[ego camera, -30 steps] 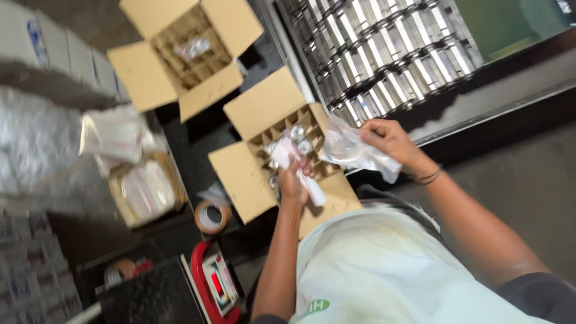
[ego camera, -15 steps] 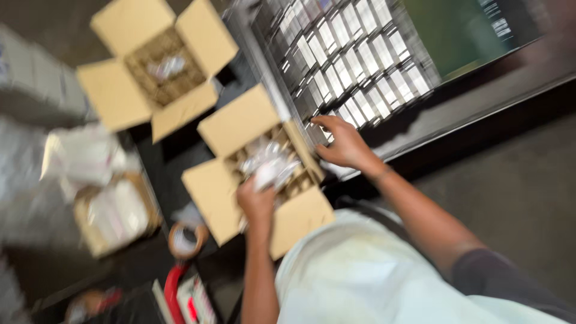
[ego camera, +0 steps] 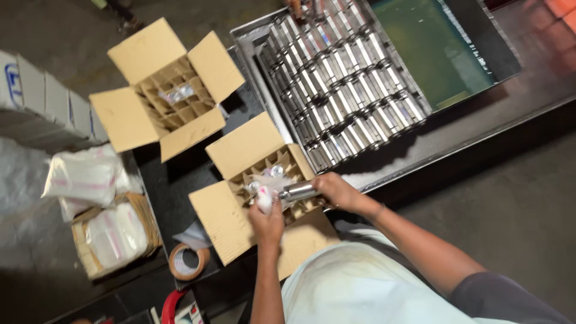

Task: The person packs cylindrical metal objects into plastic bags and places them into a cardboard box. They then seal the box with tape and move it to a nearby stack.

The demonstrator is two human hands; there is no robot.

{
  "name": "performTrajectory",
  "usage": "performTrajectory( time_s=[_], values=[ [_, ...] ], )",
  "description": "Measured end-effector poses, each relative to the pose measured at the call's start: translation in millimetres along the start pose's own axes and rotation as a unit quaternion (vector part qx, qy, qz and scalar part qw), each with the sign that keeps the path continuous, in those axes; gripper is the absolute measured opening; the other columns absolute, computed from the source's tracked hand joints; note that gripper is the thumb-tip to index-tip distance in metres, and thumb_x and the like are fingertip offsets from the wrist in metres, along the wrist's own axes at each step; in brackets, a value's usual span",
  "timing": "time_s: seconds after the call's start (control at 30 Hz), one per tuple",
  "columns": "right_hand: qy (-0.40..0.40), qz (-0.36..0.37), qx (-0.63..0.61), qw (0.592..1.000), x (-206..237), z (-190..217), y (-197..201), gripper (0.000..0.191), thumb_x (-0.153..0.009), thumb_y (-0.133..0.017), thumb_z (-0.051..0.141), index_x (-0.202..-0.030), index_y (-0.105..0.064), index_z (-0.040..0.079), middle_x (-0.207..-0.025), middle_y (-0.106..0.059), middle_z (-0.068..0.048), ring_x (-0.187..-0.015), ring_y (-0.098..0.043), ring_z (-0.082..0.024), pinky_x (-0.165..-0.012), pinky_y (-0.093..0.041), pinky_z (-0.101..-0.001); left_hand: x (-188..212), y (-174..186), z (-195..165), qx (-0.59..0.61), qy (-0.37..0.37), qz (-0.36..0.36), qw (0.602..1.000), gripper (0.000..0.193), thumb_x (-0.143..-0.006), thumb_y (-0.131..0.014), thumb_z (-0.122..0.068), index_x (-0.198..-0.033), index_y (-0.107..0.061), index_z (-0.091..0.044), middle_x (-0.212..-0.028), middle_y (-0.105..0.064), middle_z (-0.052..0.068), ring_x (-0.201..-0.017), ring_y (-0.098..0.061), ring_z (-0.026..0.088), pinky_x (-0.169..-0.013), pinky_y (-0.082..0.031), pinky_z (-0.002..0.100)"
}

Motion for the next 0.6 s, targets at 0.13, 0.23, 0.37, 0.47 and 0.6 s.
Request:
performTrajectory(
  time_s=[0.13,0.23,0.37,0.47,0.6],
  values=[
    [-0.121,-0.060,0.073,0.988,22,4,-25,0.044,-0.100,-0.059,0.041,-0.101,-0.069,-0.002,-0.070,-0.065,-0.004,-0.058,-0.061,-0.016,-0.054,-0.051,-0.0321,34,-16,-9,-0.223,-0.274,0.080,0.932,0.024,-0.078,-0.075,-0.007,-0.102,-0.077,-0.002,-0.082,-0.074,0.020,-0.076,-0.070,0.035,-0.067,-0.055,0.043],
    [0.016,-0.039,0.282,0.958,13,23,-33,0.037,-0.092,-0.069,0.026,-0.117,-0.066,0.000,-0.092,-0.068,-0.011,-0.080,-0.069,-0.022,-0.073,-0.055,-0.0358,40,-20,-4,-0.090,-0.255,0.066,0.960,0.023,-0.077,-0.077,-0.005,-0.098,-0.073,0.004,-0.079,-0.073,0.014,-0.068,-0.071,0.024,-0.063,-0.056,0.038],
    [0.000,-0.008,0.057,0.998,17,-2,-45,0.050,-0.095,-0.065,0.024,-0.139,-0.054,0.002,-0.129,-0.062,-0.015,-0.113,-0.061,-0.019,-0.095,-0.052,-0.0335,31,-29,40,0.192,0.022,0.199,0.961,0.013,-0.093,-0.071,-0.016,-0.093,-0.069,-0.003,-0.073,-0.072,0.007,-0.059,-0.063,0.013,-0.057,-0.052,0.030],
    [-0.269,0.075,-0.195,0.940,39,-53,-75,0.054,-0.095,-0.066,0.031,-0.140,-0.059,0.003,-0.132,-0.067,-0.013,-0.113,-0.064,-0.017,-0.097,-0.053,-0.0319,40,7,86,0.363,0.190,0.170,0.896,0.016,-0.098,-0.066,-0.020,-0.090,-0.061,-0.008,-0.065,-0.063,0.009,-0.046,-0.049,0.009,-0.046,-0.043,0.027],
    [-0.180,0.240,0.144,0.943,20,-68,-110,0.043,-0.093,-0.072,0.031,-0.127,-0.072,0.006,-0.114,-0.080,-0.012,-0.101,-0.072,-0.015,-0.092,-0.056,-0.0310,65,72,133,0.383,0.204,0.025,0.901,0.026,-0.101,-0.065,-0.027,-0.086,-0.055,-0.007,-0.063,-0.051,0.004,-0.047,-0.044,0.010,-0.044,-0.039,0.027]
  ],
)
Point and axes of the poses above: each hand's wrist, its own x-axis away from the middle knuckle, its own y-axis out of the back of the hand, z = x × y, the point moved 6 cm from there along -x, towards the middle knuckle
